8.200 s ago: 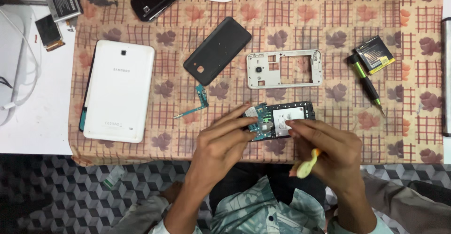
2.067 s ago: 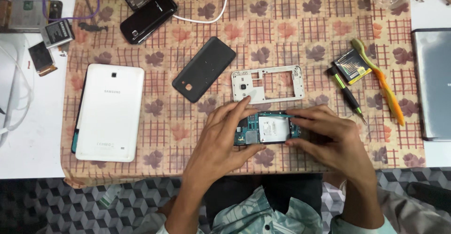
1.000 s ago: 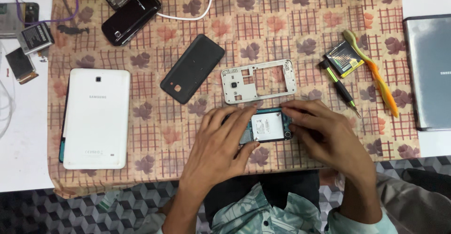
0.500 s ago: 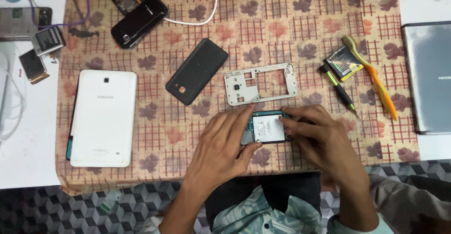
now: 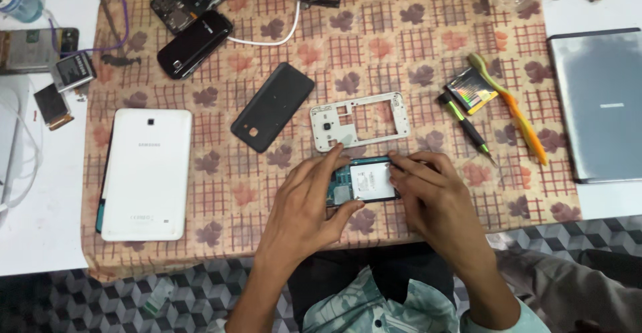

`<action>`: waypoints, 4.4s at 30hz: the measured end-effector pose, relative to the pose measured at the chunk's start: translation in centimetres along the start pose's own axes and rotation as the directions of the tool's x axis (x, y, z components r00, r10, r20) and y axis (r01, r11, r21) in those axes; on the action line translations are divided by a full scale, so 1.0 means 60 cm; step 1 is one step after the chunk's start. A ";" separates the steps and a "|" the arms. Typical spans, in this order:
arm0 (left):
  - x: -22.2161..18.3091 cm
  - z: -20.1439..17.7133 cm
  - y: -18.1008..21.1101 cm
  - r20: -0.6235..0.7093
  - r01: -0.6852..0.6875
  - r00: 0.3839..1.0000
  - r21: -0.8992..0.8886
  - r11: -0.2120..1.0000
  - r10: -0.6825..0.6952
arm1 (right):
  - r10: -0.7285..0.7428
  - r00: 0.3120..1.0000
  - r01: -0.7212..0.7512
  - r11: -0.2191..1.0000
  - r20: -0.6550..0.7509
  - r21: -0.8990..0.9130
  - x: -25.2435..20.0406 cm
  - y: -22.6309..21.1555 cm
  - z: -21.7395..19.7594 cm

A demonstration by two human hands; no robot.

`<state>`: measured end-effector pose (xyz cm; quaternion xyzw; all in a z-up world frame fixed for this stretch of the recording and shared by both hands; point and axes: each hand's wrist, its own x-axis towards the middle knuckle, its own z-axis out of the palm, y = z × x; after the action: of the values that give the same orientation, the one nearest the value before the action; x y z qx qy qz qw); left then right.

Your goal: The person assembles a disassembled smartphone by placing the motherboard into the chassis and securing it with screws. They use a screwdriver to tighten multiple screws around the internal frame.

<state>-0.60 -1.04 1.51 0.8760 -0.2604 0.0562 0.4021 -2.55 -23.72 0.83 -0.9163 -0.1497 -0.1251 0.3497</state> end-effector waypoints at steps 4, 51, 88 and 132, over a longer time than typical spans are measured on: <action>0.000 0.003 -0.001 -0.002 -0.018 1.000 0.024 1.000 0.018 | 0.011 0.999 -0.008 0.997 -0.044 0.077 -0.007 0.010 0.000; 0.036 -0.030 -0.018 -0.146 0.270 0.905 -0.529 0.804 -0.400 | -0.023 0.945 0.112 0.960 0.327 -0.258 0.121 0.041 -0.050; 0.002 -0.047 0.013 0.145 0.123 0.979 0.159 0.980 -0.146 | 0.039 0.923 0.006 0.993 0.382 -0.115 0.064 0.001 -0.059; -0.010 0.027 -0.064 0.049 0.245 0.854 -0.916 0.318 -0.517 | 0.472 0.794 -0.608 0.615 0.383 0.503 0.027 0.081 -0.021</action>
<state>0.64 0.07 -2.35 0.5427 0.0208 -0.0774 0.8361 0.55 -27.73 -0.64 -0.7650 0.0665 0.1395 0.6253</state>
